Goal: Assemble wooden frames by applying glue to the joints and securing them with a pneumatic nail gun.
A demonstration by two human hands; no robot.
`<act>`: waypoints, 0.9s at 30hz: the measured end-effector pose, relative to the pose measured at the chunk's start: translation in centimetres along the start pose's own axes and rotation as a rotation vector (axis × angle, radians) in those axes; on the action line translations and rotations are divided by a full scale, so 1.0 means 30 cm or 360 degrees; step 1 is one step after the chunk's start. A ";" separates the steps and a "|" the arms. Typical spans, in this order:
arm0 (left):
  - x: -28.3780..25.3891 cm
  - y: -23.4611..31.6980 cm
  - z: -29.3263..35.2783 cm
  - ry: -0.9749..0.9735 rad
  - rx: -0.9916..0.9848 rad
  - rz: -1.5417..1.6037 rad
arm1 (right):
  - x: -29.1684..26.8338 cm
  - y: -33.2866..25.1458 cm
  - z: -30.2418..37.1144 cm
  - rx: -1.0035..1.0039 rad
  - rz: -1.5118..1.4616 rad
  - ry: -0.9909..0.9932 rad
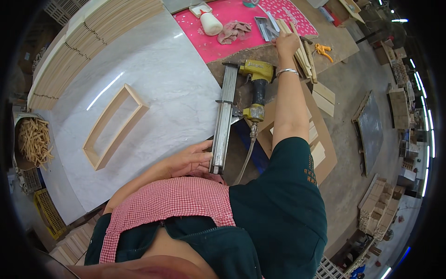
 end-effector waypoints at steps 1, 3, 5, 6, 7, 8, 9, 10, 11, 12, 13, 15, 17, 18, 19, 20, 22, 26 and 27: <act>-0.001 -0.001 -0.002 -0.0004 0.0006 0.0000 | -0.009 0.001 0.015 -0.0006 -0.0048 0.0001; 0.001 -0.006 -0.006 -0.0014 0.0003 0.0007 | -0.037 0.000 0.057 -0.0005 -0.0085 0.0004; -0.001 -0.011 -0.006 0.0006 0.0012 -0.0017 | -0.071 -0.035 0.110 -0.0026 -0.0174 -0.0029; -0.002 -0.012 -0.005 0.0018 0.0020 -0.0029 | -0.085 -0.059 0.139 -0.0039 -0.0218 -0.0048; -0.002 -0.014 -0.005 0.0028 0.0027 -0.0040 | -0.100 -0.071 0.166 -0.0052 -0.0262 -0.0066; -0.001 -0.012 -0.007 0.0020 0.0027 -0.0034 | -0.118 -0.078 0.187 -0.0054 -0.0252 -0.0064; 0.000 -0.012 -0.008 0.0019 0.0026 -0.0052 | -0.134 -0.086 0.207 -0.0094 -0.0202 -0.0094; -0.002 -0.017 -0.006 0.0026 0.0030 -0.0064 | -0.140 -0.091 0.232 -0.0133 -0.0154 -0.0135; -0.002 -0.022 -0.004 0.0034 0.0033 -0.0076 | -0.146 -0.096 0.257 -0.0172 -0.0105 -0.0176; -0.002 -0.026 -0.005 0.0041 0.0036 -0.0087 | -0.153 -0.102 0.283 -0.0210 -0.0057 -0.0219; -0.001 -0.032 -0.002 0.0048 0.0041 -0.0069 | -0.157 -0.108 0.318 -0.0208 -0.0048 -0.0236; -0.003 -0.036 0.001 0.0092 0.0044 -0.0122 | -0.166 -0.142 0.396 -0.0307 -0.0084 -0.0319; -0.004 -0.043 0.006 0.0136 0.0046 -0.0173 | -0.170 -0.169 0.452 -0.0403 -0.0120 -0.0404; -0.002 -0.045 0.006 0.0137 0.0044 -0.0161 | -0.175 -0.170 0.461 -0.0399 -0.0113 -0.0413; 0.000 -0.047 0.008 0.0146 0.0046 -0.0175 | -0.180 -0.177 0.470 -0.0493 -0.0047 -0.0421; 0.001 -0.049 0.010 0.0157 0.0047 -0.0188 | -0.183 -0.184 0.478 -0.0587 0.0018 -0.0430; 0.003 -0.056 0.012 0.0179 0.0051 -0.0213 | -0.186 -0.198 0.490 -0.0777 0.0147 -0.0451; -0.003 -0.061 0.018 0.0218 0.0100 -0.0263 | -0.157 -0.209 0.484 -0.0819 0.0199 -0.0748; -0.003 -0.063 0.022 0.0230 0.0115 -0.0286 | -0.144 -0.213 0.488 -0.0834 0.0212 -0.0840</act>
Point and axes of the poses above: each hand's wrist, its own z-axis away from the middle knuckle, its own x-axis out of the palm, y = z × x, the point moved 5 cm from there along -z, towards the middle knuckle, and after that the axes turned 2 degrees about -y, right-handed, at the moved point
